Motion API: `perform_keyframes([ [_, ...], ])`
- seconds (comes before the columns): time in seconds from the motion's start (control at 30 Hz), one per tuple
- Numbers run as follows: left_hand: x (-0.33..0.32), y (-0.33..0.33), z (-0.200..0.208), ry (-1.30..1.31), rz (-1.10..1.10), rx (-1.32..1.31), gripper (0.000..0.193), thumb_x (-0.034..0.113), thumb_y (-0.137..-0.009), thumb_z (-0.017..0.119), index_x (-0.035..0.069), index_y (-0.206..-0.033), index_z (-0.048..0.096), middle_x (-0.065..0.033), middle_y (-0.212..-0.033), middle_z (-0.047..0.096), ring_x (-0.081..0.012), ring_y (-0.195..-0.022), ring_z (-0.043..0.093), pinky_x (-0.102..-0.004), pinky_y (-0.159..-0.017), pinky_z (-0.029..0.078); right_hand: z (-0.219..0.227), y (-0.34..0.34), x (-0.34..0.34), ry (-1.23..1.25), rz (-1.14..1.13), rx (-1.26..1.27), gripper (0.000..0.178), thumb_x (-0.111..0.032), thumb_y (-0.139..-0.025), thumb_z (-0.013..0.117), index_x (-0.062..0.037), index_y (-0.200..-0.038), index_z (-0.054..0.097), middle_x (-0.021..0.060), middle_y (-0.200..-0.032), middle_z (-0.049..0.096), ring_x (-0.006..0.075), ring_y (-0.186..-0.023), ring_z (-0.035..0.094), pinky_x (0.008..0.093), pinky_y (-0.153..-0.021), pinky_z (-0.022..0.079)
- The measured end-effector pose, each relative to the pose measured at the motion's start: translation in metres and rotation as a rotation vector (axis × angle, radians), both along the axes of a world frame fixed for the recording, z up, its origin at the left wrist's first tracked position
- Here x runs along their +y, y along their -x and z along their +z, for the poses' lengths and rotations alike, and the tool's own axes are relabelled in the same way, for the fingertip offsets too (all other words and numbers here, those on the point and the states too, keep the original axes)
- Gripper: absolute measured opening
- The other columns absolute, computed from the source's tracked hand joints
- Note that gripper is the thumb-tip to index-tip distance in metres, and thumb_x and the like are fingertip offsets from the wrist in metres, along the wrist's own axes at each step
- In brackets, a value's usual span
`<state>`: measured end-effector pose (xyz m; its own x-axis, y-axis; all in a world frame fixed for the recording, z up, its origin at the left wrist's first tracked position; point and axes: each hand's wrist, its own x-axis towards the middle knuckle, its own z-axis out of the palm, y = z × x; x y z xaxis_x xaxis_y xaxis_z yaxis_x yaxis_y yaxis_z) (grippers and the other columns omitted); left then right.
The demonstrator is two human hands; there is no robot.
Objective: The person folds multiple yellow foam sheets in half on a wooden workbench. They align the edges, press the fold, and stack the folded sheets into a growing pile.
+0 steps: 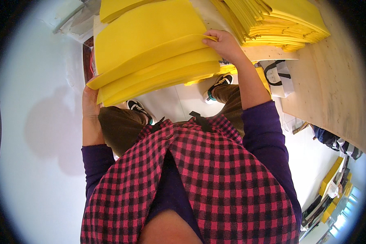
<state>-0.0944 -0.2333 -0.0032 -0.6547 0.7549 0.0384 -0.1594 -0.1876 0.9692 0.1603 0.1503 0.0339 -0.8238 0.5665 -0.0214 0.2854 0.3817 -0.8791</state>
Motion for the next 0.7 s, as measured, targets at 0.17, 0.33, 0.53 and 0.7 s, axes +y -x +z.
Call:
perform_keyframes([
  [0.17, -0.002, -0.002, 0.004, 0.106, 0.064, 0.115, 0.043, 0.02, -0.083, 0.071, -0.002, -0.117, 0.058, -0.0098, -0.119, 0.061, -0.0216, -0.117, 0.053, -0.0329, -0.103, 0.038, -0.003, 0.0, -0.002, 0.04, -0.015, 0.049, 0.019, -0.017, -0.086, 0.066, -0.0015, -0.098, 0.064, -0.0013, -0.082, 0.063, 0.0071, -0.077, 0.054, 0.0226, -0.071, 0.045],
  [0.33, 0.004, -0.001, 0.009, 0.236, 0.094, 0.506, 0.024, -0.008, -0.077, 0.064, 0.0, -0.099, 0.067, -0.0094, -0.112, 0.065, -0.0231, -0.115, 0.055, -0.0338, -0.103, 0.037, -0.009, -0.006, -0.006, -0.061, -0.003, 0.143, 0.017, -0.012, -0.086, 0.067, -0.0008, -0.097, 0.064, -0.0006, -0.087, 0.063, 0.0075, -0.08, 0.055, 0.0226, -0.074, 0.046],
  [0.53, 0.007, -0.003, 0.016, 0.24, 0.151, 0.832, 0.025, -0.012, -0.072, 0.062, 0.002, -0.092, 0.069, -0.0094, -0.107, 0.068, -0.0257, -0.115, 0.056, -0.0375, -0.106, 0.035, -0.013, -0.02, -0.016, -0.028, 0.033, 0.203, 0.014, -0.007, -0.086, 0.066, -0.0017, -0.099, 0.065, -0.0005, -0.09, 0.065, 0.0089, -0.085, 0.058, 0.0224, -0.079, 0.046],
  [0.7, 0.008, -0.003, 0.02, 0.236, 0.149, 0.848, 0.024, -0.01, -0.074, 0.062, 0.002, -0.092, 0.07, -0.0085, -0.105, 0.068, -0.0264, -0.115, 0.056, -0.0385, -0.107, 0.034, -0.017, -0.027, -0.018, -0.081, 0.069, 0.193, 0.018, -0.005, -0.083, 0.067, -0.0036, -0.102, 0.066, 0.0016, -0.1, 0.067, 0.0111, -0.093, 0.06, 0.0236, -0.085, 0.047],
])
